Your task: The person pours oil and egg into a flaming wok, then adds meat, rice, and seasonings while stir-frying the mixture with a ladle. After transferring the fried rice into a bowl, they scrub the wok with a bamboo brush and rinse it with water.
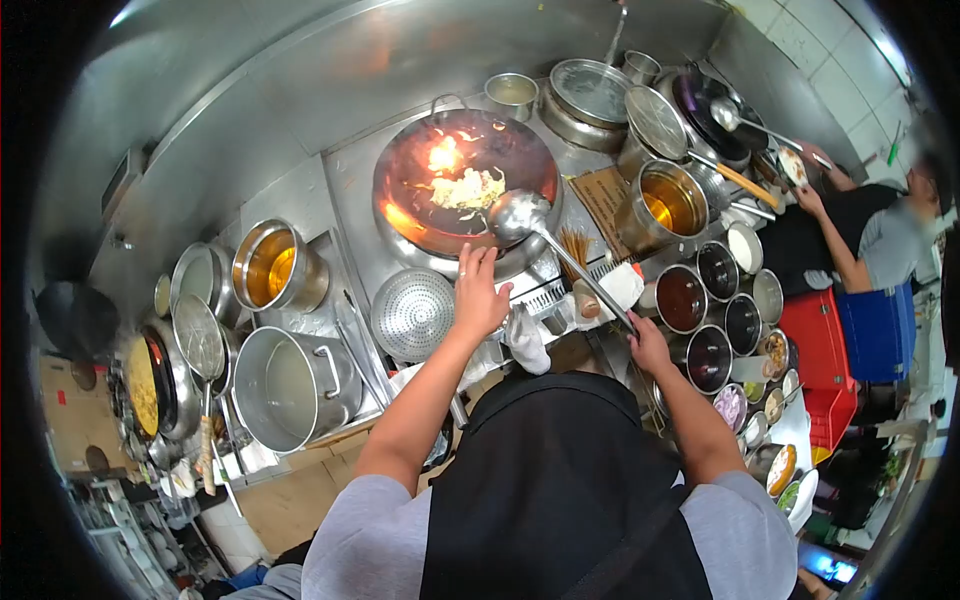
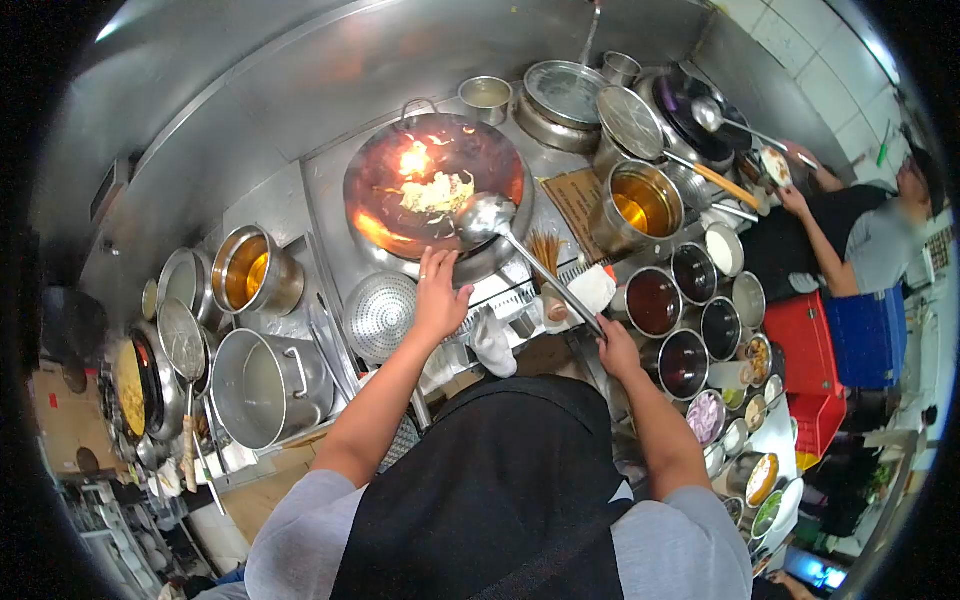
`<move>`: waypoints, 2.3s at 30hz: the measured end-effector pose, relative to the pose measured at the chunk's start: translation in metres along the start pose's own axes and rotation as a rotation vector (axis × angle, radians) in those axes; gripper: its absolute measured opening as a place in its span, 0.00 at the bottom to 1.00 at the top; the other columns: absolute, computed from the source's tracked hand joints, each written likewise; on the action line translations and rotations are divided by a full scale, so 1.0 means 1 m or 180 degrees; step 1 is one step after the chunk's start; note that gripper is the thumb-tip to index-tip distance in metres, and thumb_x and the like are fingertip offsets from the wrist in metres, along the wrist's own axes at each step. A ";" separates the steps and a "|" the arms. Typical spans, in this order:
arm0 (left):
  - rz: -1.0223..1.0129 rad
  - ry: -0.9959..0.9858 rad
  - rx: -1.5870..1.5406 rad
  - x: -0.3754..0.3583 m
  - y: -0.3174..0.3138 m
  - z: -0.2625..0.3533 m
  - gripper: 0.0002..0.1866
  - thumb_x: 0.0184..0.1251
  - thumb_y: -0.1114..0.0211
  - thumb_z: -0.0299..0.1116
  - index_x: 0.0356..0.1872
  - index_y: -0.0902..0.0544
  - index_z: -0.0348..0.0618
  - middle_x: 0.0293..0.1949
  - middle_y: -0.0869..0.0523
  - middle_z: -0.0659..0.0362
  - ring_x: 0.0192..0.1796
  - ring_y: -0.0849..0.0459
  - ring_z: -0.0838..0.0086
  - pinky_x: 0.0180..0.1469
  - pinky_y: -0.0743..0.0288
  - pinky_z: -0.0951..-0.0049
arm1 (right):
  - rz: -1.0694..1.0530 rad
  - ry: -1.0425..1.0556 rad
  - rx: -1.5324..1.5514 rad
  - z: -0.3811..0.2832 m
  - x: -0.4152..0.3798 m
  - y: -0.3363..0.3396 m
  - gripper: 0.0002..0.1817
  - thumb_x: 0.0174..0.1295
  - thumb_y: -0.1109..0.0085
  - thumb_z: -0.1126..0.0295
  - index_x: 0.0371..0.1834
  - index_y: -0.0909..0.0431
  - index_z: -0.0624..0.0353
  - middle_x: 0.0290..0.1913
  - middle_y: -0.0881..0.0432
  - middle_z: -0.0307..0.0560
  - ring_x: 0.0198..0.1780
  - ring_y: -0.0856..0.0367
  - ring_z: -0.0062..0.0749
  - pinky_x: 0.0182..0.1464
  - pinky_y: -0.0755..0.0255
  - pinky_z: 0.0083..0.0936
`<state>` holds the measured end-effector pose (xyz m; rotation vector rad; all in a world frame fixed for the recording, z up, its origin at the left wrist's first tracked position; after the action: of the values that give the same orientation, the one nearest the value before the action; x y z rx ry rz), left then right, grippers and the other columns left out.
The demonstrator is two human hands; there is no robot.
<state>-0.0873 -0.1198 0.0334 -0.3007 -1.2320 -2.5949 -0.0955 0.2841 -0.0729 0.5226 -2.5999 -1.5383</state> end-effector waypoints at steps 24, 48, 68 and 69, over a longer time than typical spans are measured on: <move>-0.5263 -0.1336 -0.1672 -0.262 -0.256 0.369 0.13 0.78 0.31 0.28 0.58 0.15 0.37 0.48 0.11 0.61 0.50 0.14 0.79 0.57 0.21 0.75 | 0.4909 -0.3580 0.4092 0.017 -0.563 -0.035 0.07 0.73 0.35 0.71 0.49 0.20 0.60 0.37 0.16 0.43 0.34 0.16 0.28 0.36 0.20 0.31; -0.5725 0.0010 -0.1487 -0.423 -0.283 0.463 0.14 0.81 0.31 0.40 0.51 0.19 0.39 0.39 0.12 0.60 0.39 0.11 0.76 0.39 0.14 0.74 | 0.5305 -0.3257 0.4867 0.021 -0.634 -0.020 0.16 0.73 0.46 0.78 0.62 0.21 0.68 0.50 0.11 0.50 0.40 0.10 0.31 0.36 0.12 0.25; -0.4372 0.0725 -0.1838 -0.148 -0.328 0.367 0.08 0.76 0.30 0.26 0.37 0.21 0.41 0.34 0.13 0.60 0.28 0.16 0.80 0.28 0.22 0.79 | 0.2887 -0.3954 0.0508 0.290 -0.396 0.142 0.15 0.66 0.30 0.64 0.54 0.15 0.56 0.53 0.15 0.62 0.51 0.13 0.61 0.54 0.19 0.52; -0.4448 0.0729 -0.1838 -0.143 -0.335 0.369 0.08 0.76 0.30 0.26 0.37 0.21 0.41 0.34 0.13 0.60 0.28 0.16 0.80 0.28 0.22 0.79 | 0.3028 -0.3897 0.0461 0.282 -0.400 0.143 0.12 0.67 0.31 0.66 0.50 0.15 0.57 0.51 0.15 0.60 0.50 0.13 0.61 0.52 0.19 0.52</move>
<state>-0.0284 0.3920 -0.0227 1.1597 -0.5726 -3.8780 0.1776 0.7139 -0.0463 -1.9254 -2.7200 -1.4137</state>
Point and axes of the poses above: each hand's wrist, its own x-axis towards the middle knuckle, its own y-axis out of the back of the hand, z = x × y, the point moved 9 cm from there along x, towards the middle knuckle
